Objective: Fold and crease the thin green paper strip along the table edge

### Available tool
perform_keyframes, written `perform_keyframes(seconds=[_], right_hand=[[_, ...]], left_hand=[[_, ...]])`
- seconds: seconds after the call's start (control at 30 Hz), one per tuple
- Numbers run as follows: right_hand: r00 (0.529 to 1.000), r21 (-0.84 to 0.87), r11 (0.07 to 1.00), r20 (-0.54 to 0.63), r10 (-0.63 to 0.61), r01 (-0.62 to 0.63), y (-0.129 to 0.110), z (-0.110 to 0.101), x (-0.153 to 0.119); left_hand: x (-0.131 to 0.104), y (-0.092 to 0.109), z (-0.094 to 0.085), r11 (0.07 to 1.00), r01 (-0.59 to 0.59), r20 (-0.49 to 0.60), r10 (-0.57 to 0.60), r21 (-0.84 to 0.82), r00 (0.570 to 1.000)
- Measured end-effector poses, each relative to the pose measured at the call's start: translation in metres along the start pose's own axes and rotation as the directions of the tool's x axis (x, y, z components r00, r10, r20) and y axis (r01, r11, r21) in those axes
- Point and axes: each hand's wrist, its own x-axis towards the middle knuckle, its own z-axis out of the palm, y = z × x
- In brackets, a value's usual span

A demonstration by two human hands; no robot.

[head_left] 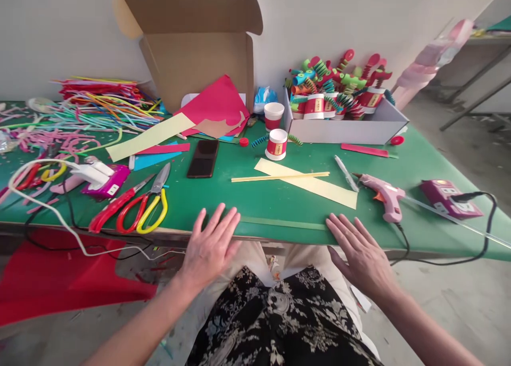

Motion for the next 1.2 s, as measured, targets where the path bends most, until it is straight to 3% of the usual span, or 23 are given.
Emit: perform_keyframes(seconds=[0.13,0.23,0.3,0.43,0.53,0.63,0.87,1.07,1.2], right_hand=[[1.0,-0.019,1.0,-0.015,-0.011,0.011,-0.001,0.0,0.0],[1.0,-0.018,1.0,-0.026,-0.018,0.017,-0.001,0.002,-0.001],[1.0,-0.016,1.0,-0.029,-0.008,0.007,-0.002,0.003,-0.002],[0.999,-0.03,1.0,-0.053,-0.001,0.0,-0.002,0.004,-0.004],[0.998,-0.056,0.998,-0.066,-0.02,0.016,-0.001,0.003,-0.004],[0.997,-0.068,0.997,-0.07,-0.034,0.03,-0.001,0.001,-0.005],[0.997,-0.051,0.999,-0.077,0.011,-0.015,-0.009,-0.004,-0.006],[0.984,-0.046,0.995,-0.158,0.084,-0.092,-0.007,-0.004,-0.018],[0.978,-0.053,0.996,-0.196,0.065,-0.077,0.0,-0.001,-0.025]], left_hand=[[-0.01,-0.026,-0.006,0.997,0.033,-0.002,-0.033,0.067,0.999],[-0.001,-0.019,-0.015,0.989,0.115,-0.084,-0.107,0.093,0.991],[0.011,0.007,-0.016,0.994,0.087,-0.122,-0.079,0.06,0.989],[0.04,0.083,0.002,0.988,-0.147,-0.073,0.144,-0.043,0.987],[0.053,0.112,0.022,0.98,-0.183,-0.075,0.177,-0.082,0.981],[0.049,0.103,0.031,0.986,-0.154,-0.084,0.149,-0.058,0.985],[0.017,0.045,0.028,0.996,-0.058,-0.221,0.07,0.064,0.973],[0.008,0.035,0.036,0.995,-0.066,-0.28,0.086,0.08,0.956],[0.007,0.032,0.03,0.997,-0.073,-0.278,0.07,0.0,0.958]])
